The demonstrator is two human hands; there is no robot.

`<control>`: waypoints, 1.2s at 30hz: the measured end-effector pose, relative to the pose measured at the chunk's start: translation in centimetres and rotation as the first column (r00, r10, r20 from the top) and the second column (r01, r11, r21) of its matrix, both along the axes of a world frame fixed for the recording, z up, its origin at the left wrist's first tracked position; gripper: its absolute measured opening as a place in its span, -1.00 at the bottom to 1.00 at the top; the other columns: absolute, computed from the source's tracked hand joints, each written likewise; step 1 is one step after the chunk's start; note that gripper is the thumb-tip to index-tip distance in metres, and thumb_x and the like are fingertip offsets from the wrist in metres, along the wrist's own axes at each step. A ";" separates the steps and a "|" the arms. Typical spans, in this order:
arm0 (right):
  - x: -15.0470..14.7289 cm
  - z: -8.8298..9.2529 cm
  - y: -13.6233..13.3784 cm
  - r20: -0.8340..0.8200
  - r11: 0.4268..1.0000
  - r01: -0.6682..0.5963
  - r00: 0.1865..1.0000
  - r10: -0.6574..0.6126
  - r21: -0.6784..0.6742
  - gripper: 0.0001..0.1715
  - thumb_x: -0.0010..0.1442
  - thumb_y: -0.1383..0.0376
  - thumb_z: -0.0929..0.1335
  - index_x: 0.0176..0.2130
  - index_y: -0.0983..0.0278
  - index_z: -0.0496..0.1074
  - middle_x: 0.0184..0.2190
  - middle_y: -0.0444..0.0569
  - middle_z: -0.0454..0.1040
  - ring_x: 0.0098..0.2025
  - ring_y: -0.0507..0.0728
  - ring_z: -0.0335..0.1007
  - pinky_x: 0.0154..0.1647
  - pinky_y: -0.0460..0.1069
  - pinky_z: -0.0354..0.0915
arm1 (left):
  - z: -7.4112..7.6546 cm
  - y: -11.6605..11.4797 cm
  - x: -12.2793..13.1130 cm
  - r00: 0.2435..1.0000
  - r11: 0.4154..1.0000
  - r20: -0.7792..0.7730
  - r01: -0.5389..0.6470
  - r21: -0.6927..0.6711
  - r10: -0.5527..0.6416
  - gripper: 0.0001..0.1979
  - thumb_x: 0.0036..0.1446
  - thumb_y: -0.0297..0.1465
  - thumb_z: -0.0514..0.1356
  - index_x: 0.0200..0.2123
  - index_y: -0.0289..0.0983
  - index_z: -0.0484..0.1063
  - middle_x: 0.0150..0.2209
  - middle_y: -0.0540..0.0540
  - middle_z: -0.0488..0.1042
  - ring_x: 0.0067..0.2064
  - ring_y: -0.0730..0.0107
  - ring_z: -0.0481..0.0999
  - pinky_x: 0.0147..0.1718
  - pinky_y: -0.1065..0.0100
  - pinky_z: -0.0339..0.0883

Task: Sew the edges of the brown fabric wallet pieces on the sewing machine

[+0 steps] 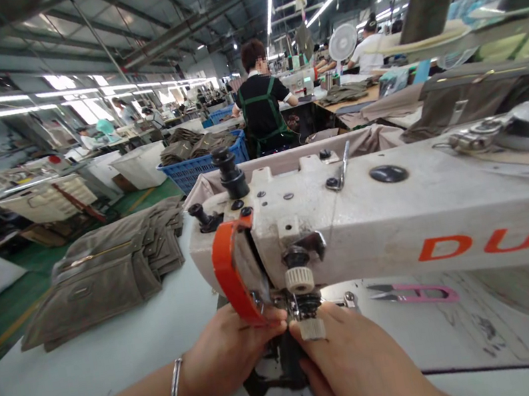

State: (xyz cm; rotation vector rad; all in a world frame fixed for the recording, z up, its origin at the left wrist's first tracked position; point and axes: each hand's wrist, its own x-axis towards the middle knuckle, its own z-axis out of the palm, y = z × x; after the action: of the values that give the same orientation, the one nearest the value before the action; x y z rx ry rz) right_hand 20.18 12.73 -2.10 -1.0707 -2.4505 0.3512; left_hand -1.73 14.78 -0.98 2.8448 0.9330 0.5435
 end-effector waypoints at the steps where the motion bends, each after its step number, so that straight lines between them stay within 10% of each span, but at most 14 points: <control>1: -0.1 0.0 0.1 0.018 1.000 0.008 1.000 -0.008 -0.018 -0.56 0.13 0.40 0.25 0.02 0.21 0.35 -0.09 0.05 0.45 -0.11 0.28 0.38 -0.14 0.24 0.38 | -0.1 0.3 0.0 1.000 1.000 -0.009 -0.012 -0.006 0.012 -0.84 0.26 -0.52 0.08 -0.14 -0.26 0.40 -0.13 -0.01 0.51 -0.07 0.43 0.47 0.03 0.38 0.32; 16: -0.2 0.2 0.2 0.060 0.999 0.032 0.998 -0.034 0.026 -0.64 0.20 0.36 0.22 -0.01 0.25 0.39 -0.14 0.11 0.46 -0.16 0.29 0.39 -0.20 0.22 0.38 | -0.1 1.6 0.2 0.990 0.990 -0.020 -0.136 0.038 0.137 -0.78 0.21 -0.53 0.10 -0.14 -0.20 0.46 -0.09 -0.04 0.53 -0.05 0.31 0.49 0.00 0.30 0.35; 22: 0.2 0.6 0.2 -0.003 0.998 0.008 1.000 -0.008 -0.059 -0.68 0.22 0.39 0.23 -0.06 0.21 0.41 -0.17 0.02 0.47 -0.16 0.24 0.37 -0.17 0.17 0.36 | 1.8 -1.4 0.8 0.909 0.903 -0.047 -0.417 -0.105 0.415 -0.84 0.14 -0.51 0.16 -0.19 -0.26 0.45 -0.18 -0.12 0.49 -0.10 0.14 0.45 -0.06 0.09 0.37; 27: 0.4 0.7 0.4 -0.051 0.996 -0.034 0.998 0.030 -0.083 -0.67 0.20 0.41 0.26 -0.05 0.18 0.41 -0.16 -0.03 0.46 -0.15 0.20 0.36 -0.12 0.13 0.32 | 3.2 -5.1 2.0 0.934 0.846 -0.101 -0.353 -0.399 0.342 -0.65 0.01 -0.33 0.32 -0.11 -0.28 0.43 -0.11 -0.14 0.41 -0.15 0.19 0.45 -0.09 0.13 0.42; 32: 0.8 0.8 0.2 -0.029 0.993 -0.070 0.997 0.067 -0.090 -0.70 0.22 0.41 0.25 -0.10 0.18 0.44 -0.20 -0.03 0.45 -0.17 0.20 0.33 -0.15 0.13 0.30 | 2.4 -6.2 1.2 0.959 0.933 -0.135 -0.275 -0.231 0.249 -0.35 -0.09 -0.22 0.39 0.05 -0.38 0.36 0.00 -0.26 0.39 -0.02 0.03 0.40 -0.01 0.06 0.40; 36: 1.0 0.9 0.1 0.012 0.980 -0.167 0.986 0.169 -0.109 -0.74 0.20 0.41 0.28 -0.15 0.16 0.45 -0.22 -0.05 0.43 -0.16 0.19 0.32 -0.15 0.12 0.27 | 1.4 -6.9 0.1 0.977 0.975 -0.085 -0.201 -0.097 0.193 -0.47 -0.03 -0.32 0.37 0.02 -0.32 0.38 0.00 -0.21 0.41 -0.01 0.08 0.40 -0.02 0.12 0.42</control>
State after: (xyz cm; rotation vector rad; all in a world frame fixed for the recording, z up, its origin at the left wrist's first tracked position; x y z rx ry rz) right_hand 21.20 12.78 -1.17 -0.9158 -2.5739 0.5339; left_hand -1.64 7.88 0.41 2.7125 1.2285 0.3941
